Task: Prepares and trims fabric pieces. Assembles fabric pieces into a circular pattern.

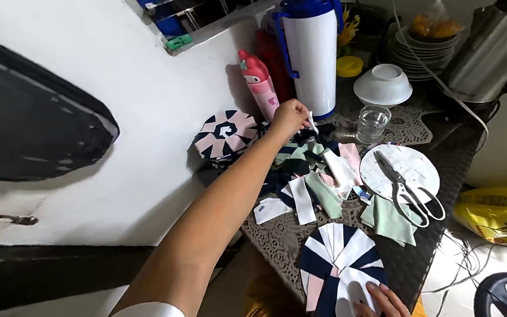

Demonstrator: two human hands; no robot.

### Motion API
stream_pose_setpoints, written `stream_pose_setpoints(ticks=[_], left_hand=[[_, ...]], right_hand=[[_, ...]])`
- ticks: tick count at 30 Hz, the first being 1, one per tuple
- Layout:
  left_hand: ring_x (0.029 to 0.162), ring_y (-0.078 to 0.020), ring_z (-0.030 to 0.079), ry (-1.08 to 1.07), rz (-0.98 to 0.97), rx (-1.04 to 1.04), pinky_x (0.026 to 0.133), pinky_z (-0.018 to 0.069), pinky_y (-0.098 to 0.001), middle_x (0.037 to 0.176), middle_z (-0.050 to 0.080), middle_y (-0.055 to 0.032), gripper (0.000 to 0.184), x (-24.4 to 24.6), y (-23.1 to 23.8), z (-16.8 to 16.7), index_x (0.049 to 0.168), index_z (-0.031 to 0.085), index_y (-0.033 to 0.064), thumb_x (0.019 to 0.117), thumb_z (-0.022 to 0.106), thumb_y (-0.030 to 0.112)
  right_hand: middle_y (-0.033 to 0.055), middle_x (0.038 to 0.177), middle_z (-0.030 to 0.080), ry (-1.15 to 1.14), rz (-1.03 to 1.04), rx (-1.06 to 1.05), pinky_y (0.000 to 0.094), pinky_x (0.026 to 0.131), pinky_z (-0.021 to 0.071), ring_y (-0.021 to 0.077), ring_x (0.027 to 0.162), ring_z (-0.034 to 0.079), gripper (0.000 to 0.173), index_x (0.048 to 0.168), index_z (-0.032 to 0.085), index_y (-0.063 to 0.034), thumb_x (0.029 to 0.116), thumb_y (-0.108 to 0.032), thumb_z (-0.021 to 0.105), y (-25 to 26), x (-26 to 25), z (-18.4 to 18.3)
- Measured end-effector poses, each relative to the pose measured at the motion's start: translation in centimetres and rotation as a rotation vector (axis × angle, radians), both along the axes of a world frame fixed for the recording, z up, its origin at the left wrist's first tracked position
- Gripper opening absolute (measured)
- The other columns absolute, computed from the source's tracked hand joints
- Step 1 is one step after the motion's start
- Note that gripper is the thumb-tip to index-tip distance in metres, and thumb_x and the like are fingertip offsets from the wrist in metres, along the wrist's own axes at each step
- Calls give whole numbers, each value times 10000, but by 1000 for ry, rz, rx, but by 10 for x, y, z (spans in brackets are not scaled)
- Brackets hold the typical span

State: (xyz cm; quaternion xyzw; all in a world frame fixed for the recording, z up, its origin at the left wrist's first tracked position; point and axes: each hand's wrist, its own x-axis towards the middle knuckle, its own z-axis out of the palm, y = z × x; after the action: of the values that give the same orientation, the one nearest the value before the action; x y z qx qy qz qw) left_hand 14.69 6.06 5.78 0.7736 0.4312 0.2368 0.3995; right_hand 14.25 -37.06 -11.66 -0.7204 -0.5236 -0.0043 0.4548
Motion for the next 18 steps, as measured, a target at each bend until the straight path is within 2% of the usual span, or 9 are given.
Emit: stream_pose_setpoints(ticks=[2,3,4,7,9,12,13,16,18], left_hand=[[1183,-316,635,53,-17,73,972,540,-476,1392,558,-236,457,-12,1,5,1445,456,-7,1040,580,165],[1275,-342,577,86,-38,88,1023,501,-504,1483,488,-241,514,-19,-2,9,1500,409,14,1041,578,172],[1297,-347,562,128,-72,115,1049,479,-513,1496,478,-240,510,-28,-7,14,1501,419,19,1039,578,165],[1146,-314,648,312,-242,197,1015,495,-519,1243,662,-205,274,-63,-31,18,1264,646,-12,1022,589,102],[1091,-327,666,470,-332,200,994,495,-552,1135,702,-192,218,-94,-50,12,1167,712,-1,1025,589,109],[1016,-329,686,605,-271,152,931,520,-569,1056,721,-172,182,-144,-75,-16,1099,744,29,1017,618,132],[1012,-335,686,613,-217,125,922,523,-575,1064,719,-178,183,-158,-80,-29,1110,737,24,1006,636,134],[1116,-354,644,608,-118,1,993,492,-567,1204,665,-204,323,-184,-100,-63,1272,657,2,997,645,172],[1093,-352,652,547,-114,-32,987,496,-544,1172,674,-213,317,-188,-123,-73,1287,641,-10,1011,593,141]], right_hand=[[72,1243,661,-15,-2,-3,396,1168,309,224,1356,474,166,1017,702,-187,1021,-262,554,-1,0,1],[61,1250,656,-22,-4,-2,385,1172,303,212,1363,466,163,1018,697,-193,1022,-265,551,0,0,1],[51,1259,647,-26,-4,-3,370,1180,291,199,1373,454,161,1018,691,-195,1024,-266,547,0,1,1],[77,1252,651,-47,-10,-14,359,1186,280,213,1372,453,172,1006,700,-171,1013,-262,554,0,2,1],[114,1243,651,-58,-3,-41,368,1190,273,243,1371,454,181,1003,707,-153,1011,-248,553,-1,2,4],[150,1238,652,-89,4,-60,373,1187,266,273,1361,460,187,1008,717,-129,1007,-227,558,0,2,8],[145,1237,648,-101,11,-67,365,1186,266,268,1360,457,185,1007,710,-131,1009,-229,553,1,2,11],[144,1219,666,-138,77,-60,406,1159,312,283,1331,491,184,1022,720,-133,1013,-231,565,15,4,29],[109,1178,694,-216,133,-30,442,1088,390,293,1265,551,188,1045,725,-163,1019,-245,558,40,4,46]])
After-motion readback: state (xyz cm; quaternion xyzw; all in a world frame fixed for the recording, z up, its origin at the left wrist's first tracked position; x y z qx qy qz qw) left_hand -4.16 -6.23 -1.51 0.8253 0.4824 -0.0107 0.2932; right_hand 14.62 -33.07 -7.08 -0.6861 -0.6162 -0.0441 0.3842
